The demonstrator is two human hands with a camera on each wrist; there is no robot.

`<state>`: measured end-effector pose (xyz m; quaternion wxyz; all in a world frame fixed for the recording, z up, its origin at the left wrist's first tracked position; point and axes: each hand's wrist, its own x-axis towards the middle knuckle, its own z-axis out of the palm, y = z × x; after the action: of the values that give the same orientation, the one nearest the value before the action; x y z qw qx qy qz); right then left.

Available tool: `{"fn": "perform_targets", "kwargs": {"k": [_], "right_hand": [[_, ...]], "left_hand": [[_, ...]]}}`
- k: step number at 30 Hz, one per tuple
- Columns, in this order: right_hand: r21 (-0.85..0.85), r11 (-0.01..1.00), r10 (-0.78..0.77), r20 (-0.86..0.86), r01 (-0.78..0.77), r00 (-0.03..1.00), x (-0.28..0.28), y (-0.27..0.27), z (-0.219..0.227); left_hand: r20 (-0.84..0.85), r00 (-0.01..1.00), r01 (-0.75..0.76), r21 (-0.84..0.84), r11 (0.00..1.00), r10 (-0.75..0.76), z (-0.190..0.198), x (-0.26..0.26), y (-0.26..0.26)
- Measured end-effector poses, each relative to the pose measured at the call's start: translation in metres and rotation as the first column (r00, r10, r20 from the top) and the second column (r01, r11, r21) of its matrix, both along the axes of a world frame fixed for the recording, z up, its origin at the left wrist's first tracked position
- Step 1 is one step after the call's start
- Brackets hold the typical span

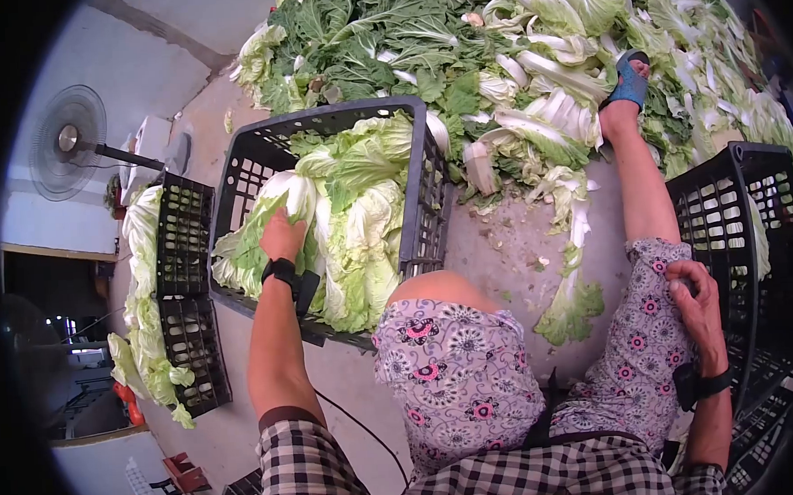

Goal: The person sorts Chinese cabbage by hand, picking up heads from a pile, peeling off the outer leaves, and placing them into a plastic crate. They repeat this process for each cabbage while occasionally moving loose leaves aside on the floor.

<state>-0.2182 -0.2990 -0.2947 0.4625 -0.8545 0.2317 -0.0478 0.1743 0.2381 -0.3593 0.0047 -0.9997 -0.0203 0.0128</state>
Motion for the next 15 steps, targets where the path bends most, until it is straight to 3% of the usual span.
{"fn": "perform_targets", "kwargs": {"k": [3, 4, 6, 9, 10, 11, 15], "right_hand": [[-0.016, 1.0, -0.002, 0.018, 0.002, 1.0, -0.004, -0.002, -0.004], [-0.027, 1.0, 0.001, 0.017, 0.0, 1.0, -0.005, -0.002, -0.005], [-0.029, 1.0, 0.005, 0.034, -0.004, 0.999, -0.007, -0.003, -0.006], [0.003, 1.0, 0.007, 0.069, -0.007, 0.998, -0.011, -0.007, -0.011], [0.017, 1.0, 0.003, 0.069, -0.004, 0.998, -0.012, -0.008, -0.011], [0.029, 1.0, -0.002, 0.072, 0.0, 0.997, -0.013, -0.009, -0.011], [0.098, 0.995, 0.024, 0.044, -0.029, 0.999, -0.018, -0.019, -0.017]], "left_hand": [[0.064, 0.996, 0.069, -0.242, 0.968, -0.055, 0.023, -0.014, 0.001], [0.131, 0.989, 0.112, -0.397, 0.911, -0.064, 0.027, -0.02, 0.006], [0.266, 0.963, 0.218, -0.657, 0.722, -0.049, 0.046, -0.032, 0.01], [0.255, 0.966, 0.214, -0.89, 0.403, 0.049, 0.091, -0.062, -0.006], [0.238, 0.969, 0.212, -0.939, 0.273, 0.065, 0.109, -0.074, -0.016], [0.22, 0.975, 0.209, -0.955, 0.208, 0.034, 0.131, -0.09, -0.029], [0.211, 0.955, 0.222, -0.974, 0.034, -0.208, 0.18, -0.136, -0.075]]}}
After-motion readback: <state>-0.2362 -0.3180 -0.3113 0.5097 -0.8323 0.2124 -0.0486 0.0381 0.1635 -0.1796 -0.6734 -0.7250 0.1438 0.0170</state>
